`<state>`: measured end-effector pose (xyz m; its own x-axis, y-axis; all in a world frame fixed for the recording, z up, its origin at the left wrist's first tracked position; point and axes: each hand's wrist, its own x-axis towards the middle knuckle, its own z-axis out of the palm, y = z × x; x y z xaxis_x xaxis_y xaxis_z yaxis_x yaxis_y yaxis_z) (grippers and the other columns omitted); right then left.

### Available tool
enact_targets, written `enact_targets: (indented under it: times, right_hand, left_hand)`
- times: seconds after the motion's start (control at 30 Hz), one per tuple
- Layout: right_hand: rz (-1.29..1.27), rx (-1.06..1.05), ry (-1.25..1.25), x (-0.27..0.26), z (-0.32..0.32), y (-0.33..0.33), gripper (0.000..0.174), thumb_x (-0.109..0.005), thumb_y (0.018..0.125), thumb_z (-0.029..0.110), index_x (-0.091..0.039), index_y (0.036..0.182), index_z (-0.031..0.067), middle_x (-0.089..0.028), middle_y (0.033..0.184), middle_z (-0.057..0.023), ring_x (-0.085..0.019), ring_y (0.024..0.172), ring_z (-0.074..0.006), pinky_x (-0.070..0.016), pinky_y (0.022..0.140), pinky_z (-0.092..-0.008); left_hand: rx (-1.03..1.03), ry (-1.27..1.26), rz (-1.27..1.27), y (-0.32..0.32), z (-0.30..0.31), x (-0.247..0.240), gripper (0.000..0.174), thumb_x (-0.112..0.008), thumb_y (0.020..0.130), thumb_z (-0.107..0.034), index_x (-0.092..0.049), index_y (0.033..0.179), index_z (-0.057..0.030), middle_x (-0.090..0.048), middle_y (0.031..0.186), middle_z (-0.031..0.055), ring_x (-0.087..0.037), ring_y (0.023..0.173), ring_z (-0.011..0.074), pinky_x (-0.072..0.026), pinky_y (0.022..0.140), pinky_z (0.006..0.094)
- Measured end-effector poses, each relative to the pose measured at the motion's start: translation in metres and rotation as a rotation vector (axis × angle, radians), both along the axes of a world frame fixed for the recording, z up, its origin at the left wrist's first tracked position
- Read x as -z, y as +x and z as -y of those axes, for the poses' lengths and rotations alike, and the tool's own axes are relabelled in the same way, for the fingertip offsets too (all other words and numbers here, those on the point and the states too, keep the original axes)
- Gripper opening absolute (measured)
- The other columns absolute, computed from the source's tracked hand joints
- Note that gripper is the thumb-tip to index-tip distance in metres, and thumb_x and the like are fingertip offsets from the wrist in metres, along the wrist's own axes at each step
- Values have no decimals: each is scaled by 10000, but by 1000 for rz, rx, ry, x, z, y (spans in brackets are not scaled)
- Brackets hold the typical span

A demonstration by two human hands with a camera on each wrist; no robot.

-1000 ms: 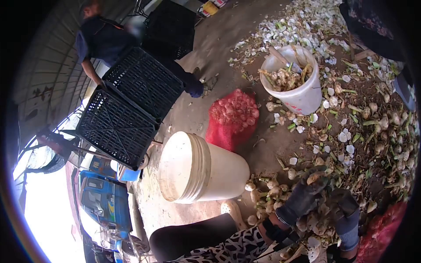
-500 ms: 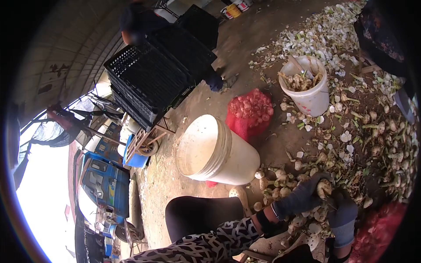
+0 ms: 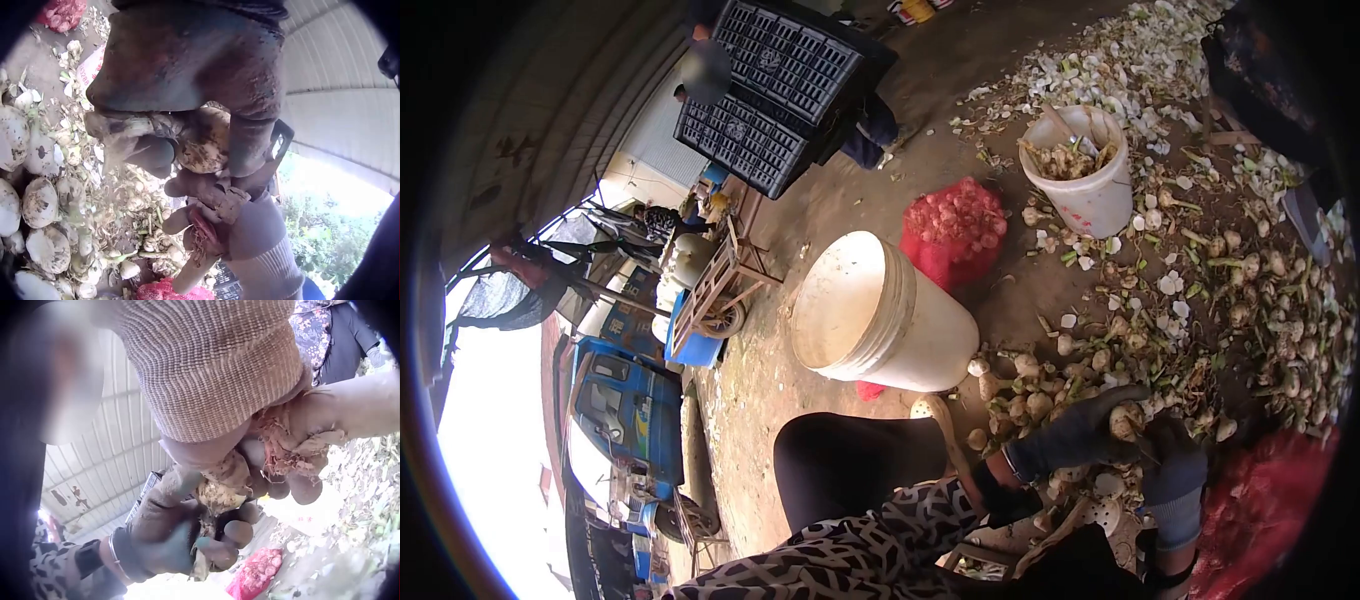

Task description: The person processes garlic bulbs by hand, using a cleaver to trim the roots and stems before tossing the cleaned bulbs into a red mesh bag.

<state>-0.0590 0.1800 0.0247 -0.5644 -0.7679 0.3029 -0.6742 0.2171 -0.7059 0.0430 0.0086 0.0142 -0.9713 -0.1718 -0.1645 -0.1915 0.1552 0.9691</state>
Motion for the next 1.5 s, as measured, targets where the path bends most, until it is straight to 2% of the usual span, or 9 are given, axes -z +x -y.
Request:
enact_targets:
  times: [0.23, 0.27, 0.33, 0.63, 0.83, 1.03, 1.17, 1.23, 1.5]
  right_hand:
    - [-11, 22, 120, -3, -8, 0, 221, -672, 796, 169, -646, 980, 50, -650, 956, -151, -661, 795, -370, -537, 659, -420]
    - [-51, -14, 107, -7, -12, -2, 261, -674, 786, 178, -638, 1014, 56, -652, 990, -132, -668, 788, -355, -543, 658, -415]
    - [-134, -12, 260, -6, -19, -1, 346, -646, 737, 146, -605, 1073, 75, -634, 1025, -110, -668, 740, -325, -543, 644, -418]
    - [-158, -7, 406, -14, -27, 2, 401, -667, 749, 212, -600, 1117, 70, -636, 1034, -138, -675, 902, -317, -564, 705, -439]
    - [-78, 76, 430, -13, -25, 5, 282, -607, 816, 212, -599, 1064, 78, -645, 985, -140, -680, 878, -315, -560, 661, -451]
    - [130, 302, 672, 88, -30, -34, 173, -596, 845, 207, -633, 957, 81, -668, 812, -174, -688, 776, -316, -541, 637, -446]
    - [964, 279, 109, 48, -43, -11, 238, -605, 877, 104, -682, 1102, 100, -694, 798, -115, -658, 724, -148, -520, 673, -316]
    - [1085, 221, -85, 48, -51, 5, 240, -612, 864, 103, -688, 1087, 60, -682, 782, -88, -610, 730, -93, -510, 686, -298]
    - [698, 219, -175, 36, -49, 15, 271, -604, 832, 80, -662, 1095, 50, -695, 806, -148, -681, 736, -185, -525, 707, -307]
  left_hand:
    - [-90, 36, 112, 2, -17, -32, 724, -708, 795, 22, -354, 1419, -74, -505, 1289, 93, -525, 1171, 132, -518, 886, 299]
    - [-84, 394, -8, 6, -16, -10, 645, -688, 823, 3, -379, 1384, -73, -534, 1248, 109, -564, 1120, 144, -538, 855, 291]
    - [-99, -80, -37, 3, -15, -9, 602, -798, 776, -95, -448, 1262, -31, -641, 1068, 121, -657, 966, 219, -556, 792, 325]
    - [-42, -231, -62, -6, -25, -15, 664, -843, 731, -179, -477, 1260, -16, -641, 1093, 116, -654, 992, 222, -545, 841, 341]
    - [-282, 641, 11, 4, -43, -9, 804, -870, 714, -287, -415, 1318, -14, -607, 1110, 94, -637, 1017, 220, -567, 860, 343]
    - [150, 168, -164, 19, -54, -24, 760, -796, 794, -373, -440, 1345, 11, -602, 1200, 115, -617, 997, 172, -504, 868, 299]
    - [4, 506, 81, 0, -44, -13, 760, -762, 830, -363, -396, 1383, 7, -573, 1223, 107, -574, 1080, 197, -479, 929, 317]
    - [228, -505, -219, -17, -41, -11, 670, -739, 842, -144, -388, 1400, -23, -565, 1228, 124, -595, 1066, 205, -499, 924, 330]
    - [-113, 243, -19, 4, -44, 12, 333, -747, 821, -154, -610, 1106, -53, -610, 1059, 85, -605, 969, 163, -510, 842, 307]
